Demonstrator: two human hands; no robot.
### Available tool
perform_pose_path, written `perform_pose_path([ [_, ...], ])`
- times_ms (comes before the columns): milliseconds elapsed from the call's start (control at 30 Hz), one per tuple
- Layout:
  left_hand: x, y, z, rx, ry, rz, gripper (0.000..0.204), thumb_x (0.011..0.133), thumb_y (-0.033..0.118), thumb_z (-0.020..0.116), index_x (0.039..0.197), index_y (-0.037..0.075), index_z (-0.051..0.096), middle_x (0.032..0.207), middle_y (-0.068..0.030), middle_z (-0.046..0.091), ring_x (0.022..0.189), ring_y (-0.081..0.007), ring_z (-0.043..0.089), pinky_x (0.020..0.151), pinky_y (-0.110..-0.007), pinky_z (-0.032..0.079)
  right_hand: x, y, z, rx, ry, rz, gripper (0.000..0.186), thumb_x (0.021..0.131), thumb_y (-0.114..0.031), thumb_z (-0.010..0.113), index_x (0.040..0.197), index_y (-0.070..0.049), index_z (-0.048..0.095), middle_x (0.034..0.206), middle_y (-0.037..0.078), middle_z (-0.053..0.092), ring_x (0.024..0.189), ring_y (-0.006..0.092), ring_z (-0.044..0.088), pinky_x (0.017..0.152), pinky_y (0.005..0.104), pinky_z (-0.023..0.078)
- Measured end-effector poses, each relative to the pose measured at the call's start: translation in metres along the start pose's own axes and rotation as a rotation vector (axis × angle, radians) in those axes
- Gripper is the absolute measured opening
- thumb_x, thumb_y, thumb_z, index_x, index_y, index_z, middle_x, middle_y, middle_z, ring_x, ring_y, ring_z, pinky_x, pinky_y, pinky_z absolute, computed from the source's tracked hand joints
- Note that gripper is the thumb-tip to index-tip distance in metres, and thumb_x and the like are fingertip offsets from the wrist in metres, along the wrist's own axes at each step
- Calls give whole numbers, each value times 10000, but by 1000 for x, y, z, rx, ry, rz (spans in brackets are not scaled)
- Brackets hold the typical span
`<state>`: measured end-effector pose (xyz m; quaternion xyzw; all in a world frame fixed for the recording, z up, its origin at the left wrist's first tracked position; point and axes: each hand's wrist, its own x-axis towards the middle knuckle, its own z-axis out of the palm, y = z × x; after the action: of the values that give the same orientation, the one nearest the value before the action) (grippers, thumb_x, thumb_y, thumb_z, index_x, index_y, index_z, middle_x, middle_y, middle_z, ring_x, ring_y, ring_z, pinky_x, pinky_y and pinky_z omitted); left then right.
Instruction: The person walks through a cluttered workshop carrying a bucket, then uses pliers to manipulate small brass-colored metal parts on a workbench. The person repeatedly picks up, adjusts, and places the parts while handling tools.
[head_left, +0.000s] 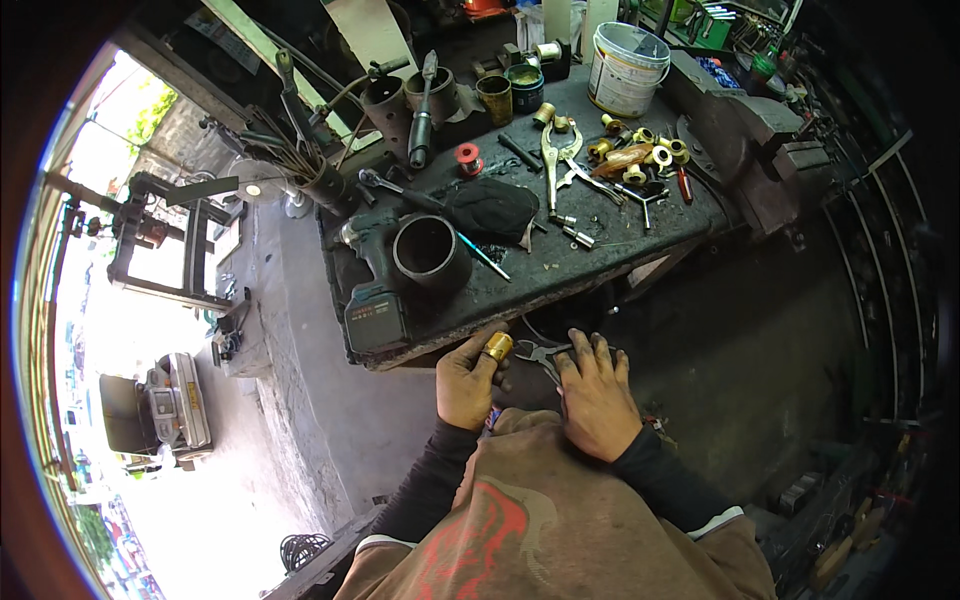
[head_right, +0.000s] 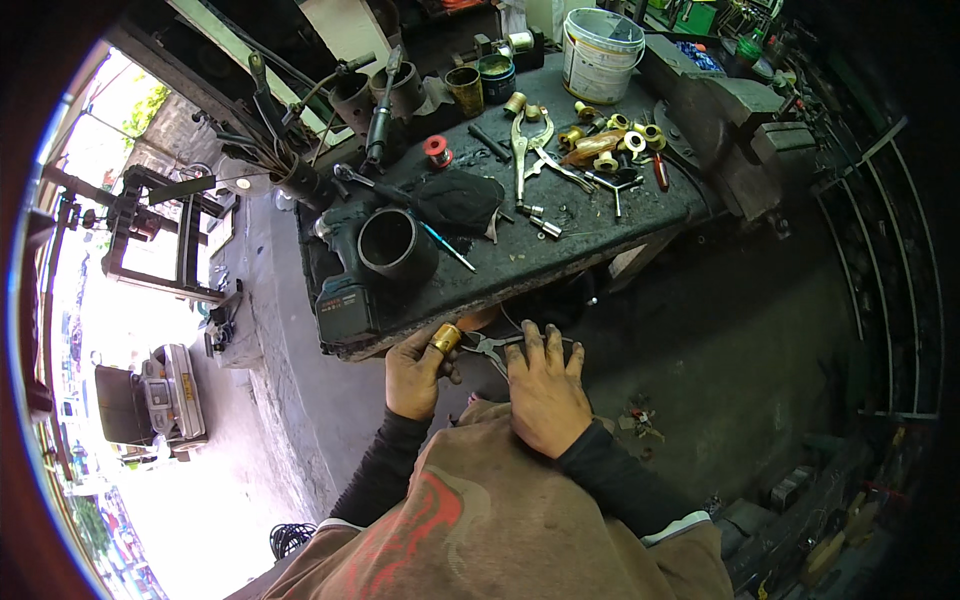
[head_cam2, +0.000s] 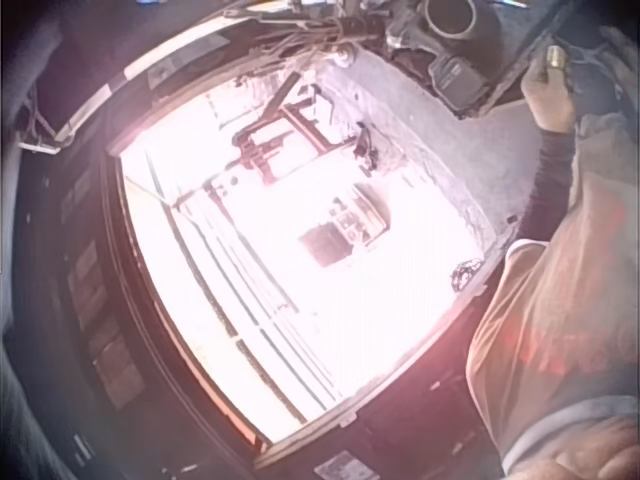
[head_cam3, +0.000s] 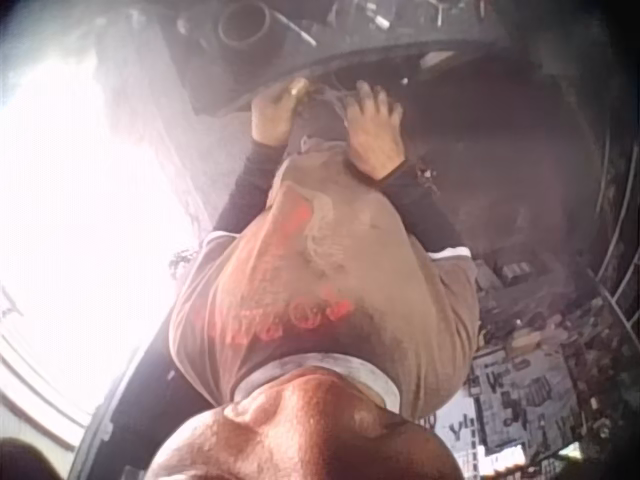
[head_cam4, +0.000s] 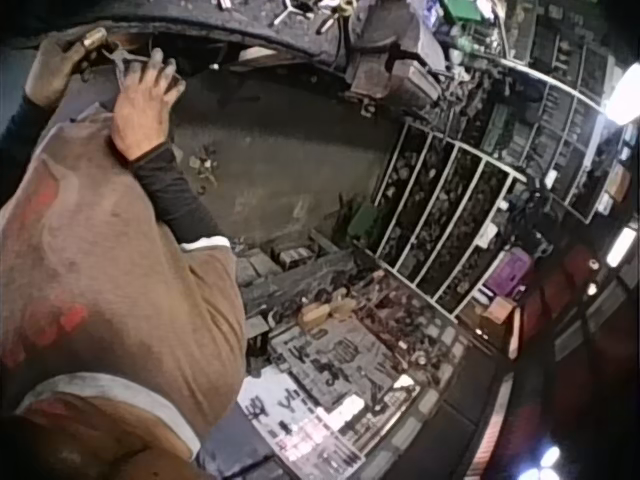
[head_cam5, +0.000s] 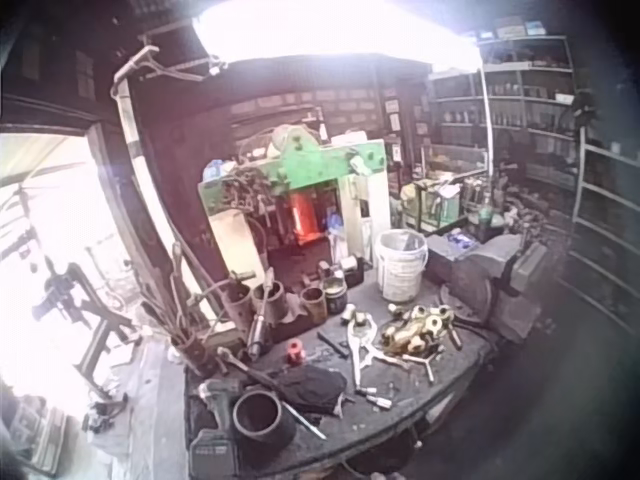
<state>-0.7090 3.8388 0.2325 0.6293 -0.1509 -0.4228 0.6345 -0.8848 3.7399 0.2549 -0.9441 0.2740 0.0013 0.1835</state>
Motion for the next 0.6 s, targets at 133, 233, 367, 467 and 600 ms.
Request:
perform_pose_path([
  [133,-2,-5,-1,248,91,70,357,979,22,595,1321,58,690,877,-47,688,709,-57,562,618,-245,528,4,-6,-6,-55,10,-22,570,840,-146,643,1369,40,539,1556,291,355,1418,529,362,1083,729,333],
  [233,-5,-2,-1,454,147,223,356,946,7,605,1288,42,700,960,-127,751,806,-118,680,737,-279,565,6,-9,-7,-83,9,-10,558,846,-147,640,1368,27,547,1566,283,348,1420,534,358,1084,732,332],
  [367,-6,-4,0,521,180,301,353,921,11,616,1262,25,703,1129,-211,743,1022,-241,741,888,-331,558,8,-11,-11,-83,8,13,538,860,-151,635,1366,11,555,1566,270,358,1421,535,359,1090,737,326],
  [467,-9,0,3,546,185,311,353,920,23,615,1262,27,703,1161,-225,731,1087,-294,733,926,-348,550,8,-15,-17,-121,11,4,525,870,-163,632,1359,12,557,1555,267,375,1421,533,362,1092,740,324],
  [600,-9,2,5,635,203,364,357,908,27,603,1251,13,702,1152,-231,728,1061,-325,733,918,-365,558,8,-20,-15,-170,30,-19,514,887,-207,637,1336,30,566,1529,270,405,1404,527,387,1089,738,329],
])
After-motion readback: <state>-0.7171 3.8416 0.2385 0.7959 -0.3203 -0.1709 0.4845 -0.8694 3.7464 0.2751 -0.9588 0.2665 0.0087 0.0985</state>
